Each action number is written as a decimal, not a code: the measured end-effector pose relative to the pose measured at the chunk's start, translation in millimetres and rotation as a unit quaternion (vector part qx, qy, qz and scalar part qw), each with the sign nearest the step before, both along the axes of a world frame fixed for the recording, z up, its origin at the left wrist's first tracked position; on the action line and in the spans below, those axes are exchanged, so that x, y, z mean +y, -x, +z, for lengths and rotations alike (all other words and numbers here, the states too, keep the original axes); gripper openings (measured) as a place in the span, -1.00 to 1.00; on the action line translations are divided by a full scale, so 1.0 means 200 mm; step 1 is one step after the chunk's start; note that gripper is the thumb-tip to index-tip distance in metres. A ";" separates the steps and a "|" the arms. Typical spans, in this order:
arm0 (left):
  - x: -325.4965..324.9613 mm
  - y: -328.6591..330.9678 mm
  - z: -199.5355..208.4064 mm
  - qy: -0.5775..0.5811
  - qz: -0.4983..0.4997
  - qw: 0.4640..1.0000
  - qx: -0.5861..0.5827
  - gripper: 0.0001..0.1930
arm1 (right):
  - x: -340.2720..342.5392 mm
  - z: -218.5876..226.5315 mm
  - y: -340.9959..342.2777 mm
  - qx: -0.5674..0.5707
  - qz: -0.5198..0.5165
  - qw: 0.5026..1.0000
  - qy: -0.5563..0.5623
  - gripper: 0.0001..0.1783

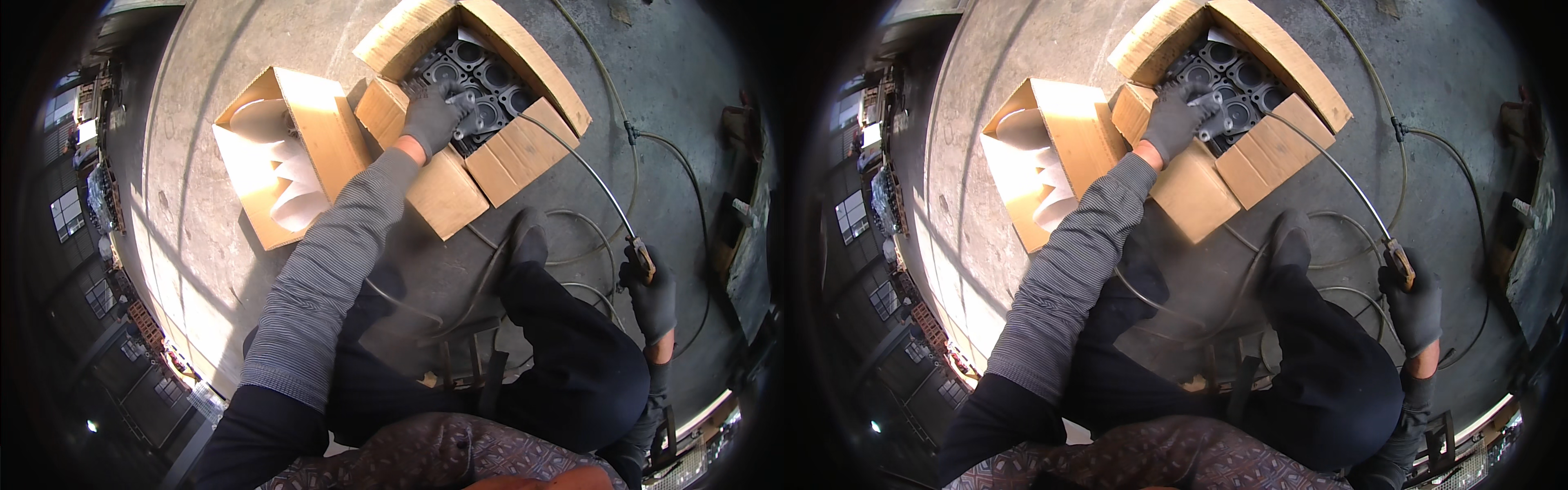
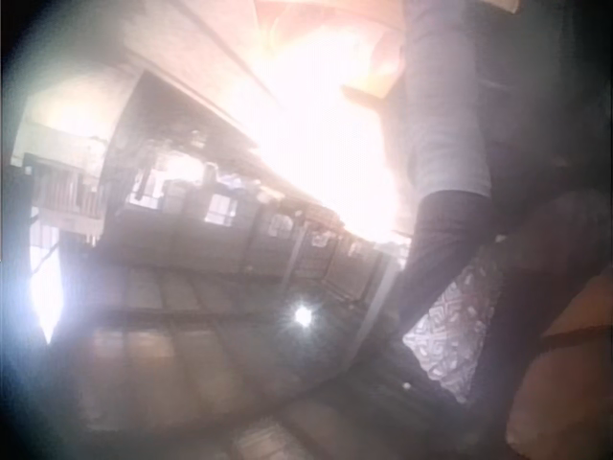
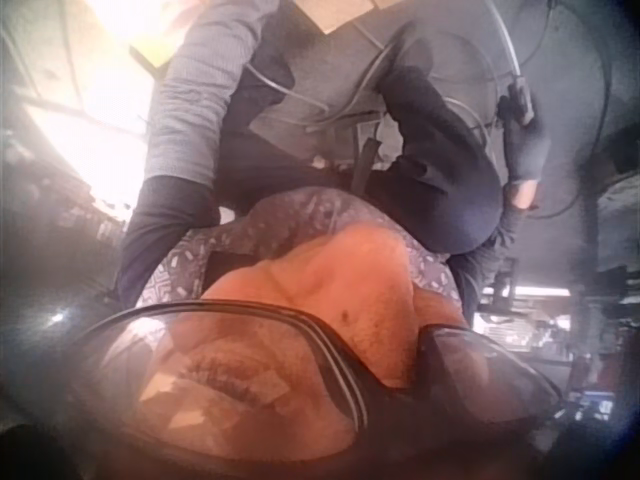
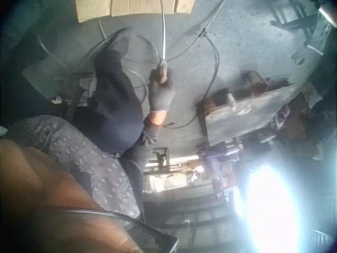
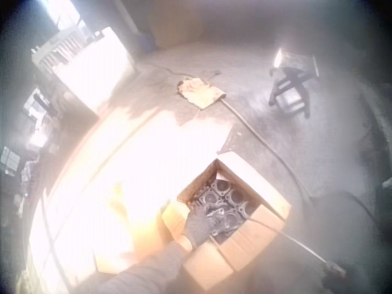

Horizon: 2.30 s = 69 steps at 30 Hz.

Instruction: The person sits on the floor and uses a handheld air nozzle to blow air onto metal parts taken from a cardboard box. They repeatedly pick up each part, direct the nozzle at it, and place it into a second box lined with white paper.

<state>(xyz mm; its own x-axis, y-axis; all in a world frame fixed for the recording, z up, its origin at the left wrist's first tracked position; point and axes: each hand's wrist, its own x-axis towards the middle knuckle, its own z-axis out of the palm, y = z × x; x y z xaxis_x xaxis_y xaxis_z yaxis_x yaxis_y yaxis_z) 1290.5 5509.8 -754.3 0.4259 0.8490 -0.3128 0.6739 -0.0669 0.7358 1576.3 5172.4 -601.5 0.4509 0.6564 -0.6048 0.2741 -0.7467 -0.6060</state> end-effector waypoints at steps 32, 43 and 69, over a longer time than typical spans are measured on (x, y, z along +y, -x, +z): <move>-0.07 -0.04 -0.07 -0.059 -0.190 0.972 0.128 -0.36 | -0.03 0.07 0.02 -0.030 0.067 0.997 -0.023 -0.71; -0.59 0.35 0.53 0.359 0.168 0.681 -0.616 -0.61 | -0.05 0.84 0.13 0.107 0.035 0.986 -0.121 -0.63; -1.63 0.90 0.77 0.402 0.297 0.566 -0.656 -0.63 | -0.67 1.61 0.74 -0.161 0.420 0.891 -0.053 -0.80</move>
